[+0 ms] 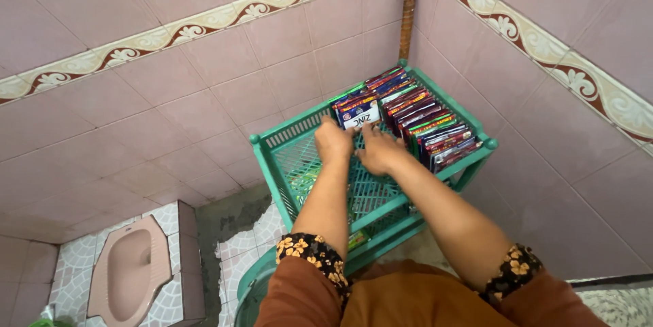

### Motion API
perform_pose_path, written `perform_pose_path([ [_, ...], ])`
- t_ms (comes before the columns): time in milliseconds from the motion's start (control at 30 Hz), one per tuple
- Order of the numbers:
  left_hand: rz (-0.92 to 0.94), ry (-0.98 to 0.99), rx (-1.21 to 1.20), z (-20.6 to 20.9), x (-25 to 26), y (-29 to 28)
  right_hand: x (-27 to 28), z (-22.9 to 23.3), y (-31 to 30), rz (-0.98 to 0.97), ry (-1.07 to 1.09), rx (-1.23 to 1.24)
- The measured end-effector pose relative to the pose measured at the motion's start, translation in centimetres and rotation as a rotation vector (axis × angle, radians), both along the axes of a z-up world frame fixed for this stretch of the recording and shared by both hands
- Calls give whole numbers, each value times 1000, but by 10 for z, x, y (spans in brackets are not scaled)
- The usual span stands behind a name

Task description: The person sorts through sachets of shampoo and detergent by hand, picking them from a bucket and placing them onto the shelves of a plastic rack. They then rearrange the sachets on the shelves, moving some back into the bucket and others into different positions on the rack.

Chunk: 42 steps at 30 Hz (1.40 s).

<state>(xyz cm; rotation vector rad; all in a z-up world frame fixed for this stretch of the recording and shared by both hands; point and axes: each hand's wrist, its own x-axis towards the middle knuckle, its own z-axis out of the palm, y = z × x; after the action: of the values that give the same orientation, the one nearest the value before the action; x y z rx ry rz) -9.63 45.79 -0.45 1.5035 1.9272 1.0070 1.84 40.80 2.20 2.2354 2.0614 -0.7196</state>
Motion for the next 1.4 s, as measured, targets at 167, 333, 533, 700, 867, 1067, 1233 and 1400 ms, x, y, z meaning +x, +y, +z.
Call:
perform_pose_path([
  [167,20,87,-31,10,-2,-4,-4,9,-29,49,-13,15],
  [333,-127,342,-43,29,-2,-14,-1,19,-55,48,16,121],
  [533,-480,599,-162,79,-9,-68,2,19,-93,105,152,424],
  [700,-396,417,4,102,-15,-155,4,28,-144,212,211,682],
  [867,-262,332,298,105,-8,-238,7,42,-208,257,361,810],
  [1067,-155,226,408,93,11,-329,23,33,-281,307,447,856],
  [1233,-78,143,308,63,21,-398,35,13,-342,302,449,707],
  [1400,-25,147,226,24,26,-462,40,-11,-392,413,579,714],
])
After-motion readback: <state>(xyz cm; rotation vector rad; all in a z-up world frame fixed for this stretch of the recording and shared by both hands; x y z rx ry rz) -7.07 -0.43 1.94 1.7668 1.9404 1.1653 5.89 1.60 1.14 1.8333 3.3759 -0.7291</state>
